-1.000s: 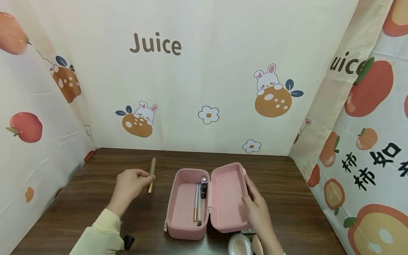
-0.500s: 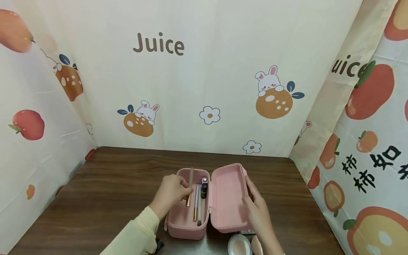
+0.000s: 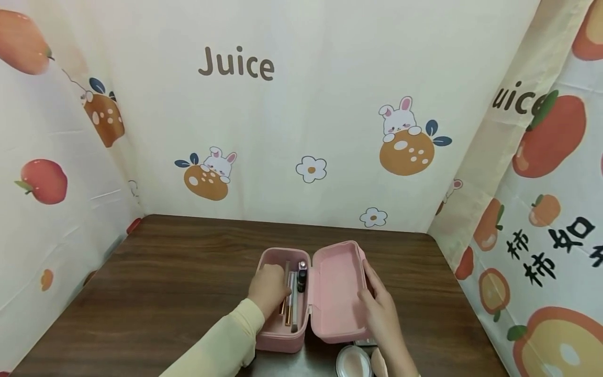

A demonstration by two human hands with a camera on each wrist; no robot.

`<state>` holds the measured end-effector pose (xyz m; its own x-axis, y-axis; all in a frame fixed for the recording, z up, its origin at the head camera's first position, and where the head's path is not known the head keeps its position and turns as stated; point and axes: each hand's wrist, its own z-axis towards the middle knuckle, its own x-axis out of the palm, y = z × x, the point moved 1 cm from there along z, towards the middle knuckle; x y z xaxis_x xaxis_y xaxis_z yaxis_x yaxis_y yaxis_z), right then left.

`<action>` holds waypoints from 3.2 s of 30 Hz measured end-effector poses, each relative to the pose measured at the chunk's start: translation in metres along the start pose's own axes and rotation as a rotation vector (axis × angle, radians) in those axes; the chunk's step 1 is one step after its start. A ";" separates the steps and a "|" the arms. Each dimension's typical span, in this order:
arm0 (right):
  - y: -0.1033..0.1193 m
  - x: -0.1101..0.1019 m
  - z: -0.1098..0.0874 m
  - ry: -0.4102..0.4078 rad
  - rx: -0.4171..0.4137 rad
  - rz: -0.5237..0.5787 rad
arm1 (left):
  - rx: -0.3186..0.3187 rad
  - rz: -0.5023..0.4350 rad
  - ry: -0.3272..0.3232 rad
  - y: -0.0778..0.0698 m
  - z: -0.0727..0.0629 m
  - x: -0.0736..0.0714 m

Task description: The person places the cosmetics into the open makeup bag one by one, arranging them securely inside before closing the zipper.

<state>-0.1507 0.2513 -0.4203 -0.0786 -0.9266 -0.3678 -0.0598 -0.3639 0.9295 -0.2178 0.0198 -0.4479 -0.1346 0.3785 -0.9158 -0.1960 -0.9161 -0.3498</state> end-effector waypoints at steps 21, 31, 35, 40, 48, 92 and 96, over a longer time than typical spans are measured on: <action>-0.001 0.001 0.001 -0.017 -0.007 -0.018 | 0.022 -0.041 0.021 0.000 -0.006 0.027; -0.003 -0.001 0.001 -0.012 -0.009 0.005 | 0.016 0.015 0.047 -0.005 -0.005 0.027; -0.003 -0.001 0.001 -0.002 -0.011 0.024 | 0.013 -0.005 0.048 -0.005 -0.004 0.028; -0.002 -0.001 0.001 0.009 -0.023 0.047 | 0.026 -0.020 0.042 -0.003 -0.003 0.029; -0.001 0.000 0.001 0.008 -0.041 0.048 | 0.023 0.004 -0.008 -0.001 -0.002 0.027; 0.002 0.008 0.002 -0.024 -0.046 -0.059 | -0.094 -0.614 0.000 0.092 0.042 0.003; 0.002 0.008 0.004 -0.045 -0.071 -0.085 | -0.127 -0.606 -0.053 0.089 0.039 0.003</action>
<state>-0.1555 0.2432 -0.4216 -0.1210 -0.8877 -0.4443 0.0019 -0.4478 0.8941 -0.2734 -0.0553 -0.4742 -0.0844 0.8395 -0.5368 -0.1358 -0.5434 -0.8284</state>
